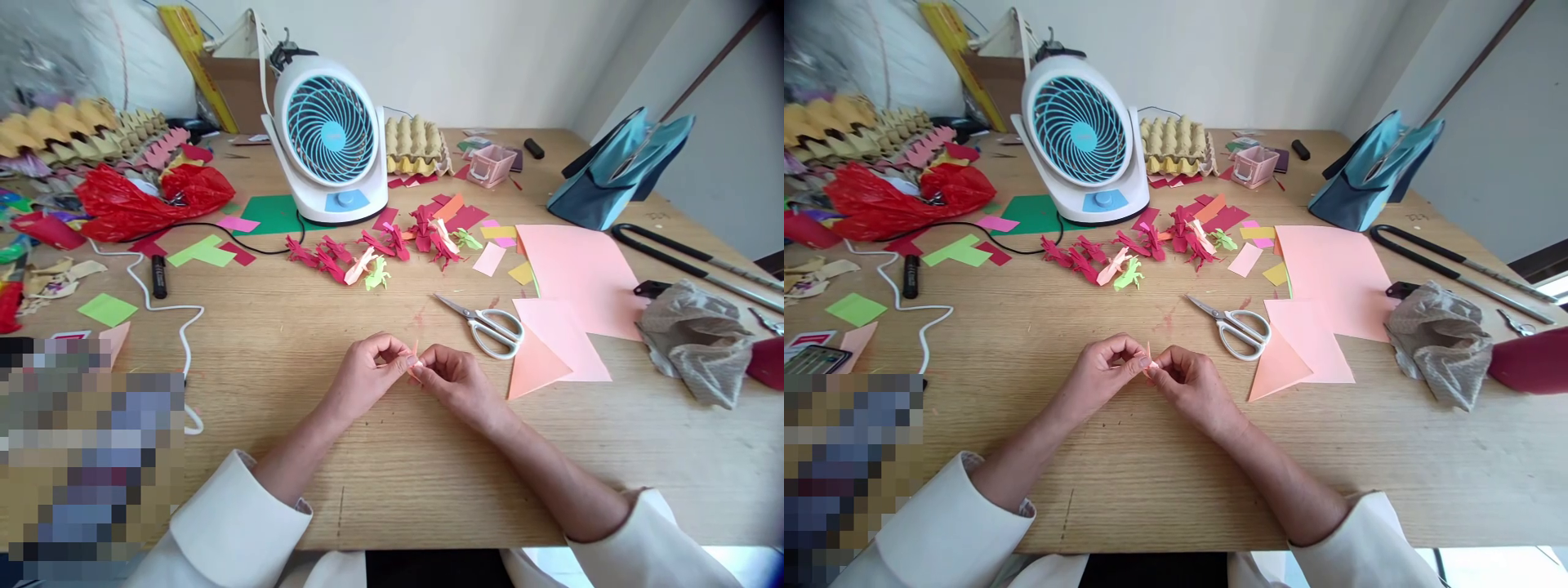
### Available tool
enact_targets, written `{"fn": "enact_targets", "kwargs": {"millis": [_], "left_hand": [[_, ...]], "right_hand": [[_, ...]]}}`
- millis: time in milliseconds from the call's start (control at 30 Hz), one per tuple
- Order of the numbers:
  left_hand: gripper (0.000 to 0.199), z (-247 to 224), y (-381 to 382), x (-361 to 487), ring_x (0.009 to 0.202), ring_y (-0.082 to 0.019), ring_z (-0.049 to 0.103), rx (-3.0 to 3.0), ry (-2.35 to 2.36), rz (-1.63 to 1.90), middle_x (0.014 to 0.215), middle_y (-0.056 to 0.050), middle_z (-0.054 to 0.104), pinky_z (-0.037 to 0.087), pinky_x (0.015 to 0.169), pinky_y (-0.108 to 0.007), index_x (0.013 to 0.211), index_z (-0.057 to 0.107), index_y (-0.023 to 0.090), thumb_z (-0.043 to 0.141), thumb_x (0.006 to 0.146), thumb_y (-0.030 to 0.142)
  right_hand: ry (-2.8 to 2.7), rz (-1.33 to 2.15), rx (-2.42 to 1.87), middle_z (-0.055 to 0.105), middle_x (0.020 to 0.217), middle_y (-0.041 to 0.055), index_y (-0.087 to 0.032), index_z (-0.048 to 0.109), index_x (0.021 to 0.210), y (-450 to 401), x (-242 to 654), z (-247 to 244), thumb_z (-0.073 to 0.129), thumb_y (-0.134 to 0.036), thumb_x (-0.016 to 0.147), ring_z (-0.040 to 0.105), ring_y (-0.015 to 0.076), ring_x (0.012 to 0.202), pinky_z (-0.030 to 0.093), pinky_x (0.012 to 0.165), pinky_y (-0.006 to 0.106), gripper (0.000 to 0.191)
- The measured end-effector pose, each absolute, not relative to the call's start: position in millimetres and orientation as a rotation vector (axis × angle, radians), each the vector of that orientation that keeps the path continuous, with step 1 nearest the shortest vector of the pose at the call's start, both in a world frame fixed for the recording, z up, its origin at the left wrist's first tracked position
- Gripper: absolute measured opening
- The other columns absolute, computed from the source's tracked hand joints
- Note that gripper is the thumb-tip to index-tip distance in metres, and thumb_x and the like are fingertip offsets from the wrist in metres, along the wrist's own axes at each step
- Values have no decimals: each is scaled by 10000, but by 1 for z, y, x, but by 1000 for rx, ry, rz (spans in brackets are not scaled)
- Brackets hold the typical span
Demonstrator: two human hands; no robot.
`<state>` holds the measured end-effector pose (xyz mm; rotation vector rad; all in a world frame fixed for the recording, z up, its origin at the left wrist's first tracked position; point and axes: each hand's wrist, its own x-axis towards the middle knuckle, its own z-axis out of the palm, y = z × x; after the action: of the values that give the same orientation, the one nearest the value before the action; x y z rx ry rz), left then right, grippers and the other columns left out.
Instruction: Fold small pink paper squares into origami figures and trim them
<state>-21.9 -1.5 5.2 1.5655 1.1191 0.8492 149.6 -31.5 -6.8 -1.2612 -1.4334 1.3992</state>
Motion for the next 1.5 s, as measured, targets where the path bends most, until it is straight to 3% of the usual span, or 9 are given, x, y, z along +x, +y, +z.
{"fn": "enact_targets", "kwargs": {"millis": [367, 567, 1000, 1233, 1500], "left_hand": [[244, 4, 0, -23, 612, -106, 502, 1515, 1093, 829, 673, 10, 594, 405, 588, -220, 717, 606, 150, 633, 823, 368], [240, 4, 0, -21, 620, -105, 503, 1504, 1092, 788, 669, 14, 585, 403, 600, -220, 727, 635, 139, 658, 796, 367], [232, 7, 2, -27, 577, -92, 467, 1580, 1169, 911, 614, 33, 541, 377, 565, -215, 681, 581, 155, 644, 813, 335], [314, 8, -1, -20, 648, -108, 549, 1153, 1060, 896, 715, 9, 608, 459, 558, -212, 718, 609, 152, 764, 698, 424], [358, 9, -5, -16, 620, -91, 542, 979, 1067, 880, 684, 11, 610, 440, 539, -199, 690, 603, 148, 815, 636, 431]], "right_hand": [[-1407, 1488, -1241, 506, 650, -35, -165, 578, 789, -30, 153, 2, 591, -528, 855, 380, 89, 563, 274, 527, 237, 369], [-1407, 1386, -1239, 476, 618, -43, -175, 527, 723, -31, 149, -3, 621, -428, 844, 372, 88, 552, 276, 519, 233, 295], [-1528, 1462, -1270, 627, 700, 3, -171, 583, 787, -28, 155, -1, 578, -515, 882, 524, 117, 612, 373, 566, 241, 357], [-1467, 1400, -1305, 626, 657, -9, -183, 554, 753, -29, 151, -7, 600, -483, 866, 475, 102, 541, 335, 508, 236, 324], [-1412, 1399, -1256, 617, 674, -2, -183, 548, 757, -30, 149, -7, 593, -500, 872, 493, 106, 559, 372, 533, 245, 340]]}}
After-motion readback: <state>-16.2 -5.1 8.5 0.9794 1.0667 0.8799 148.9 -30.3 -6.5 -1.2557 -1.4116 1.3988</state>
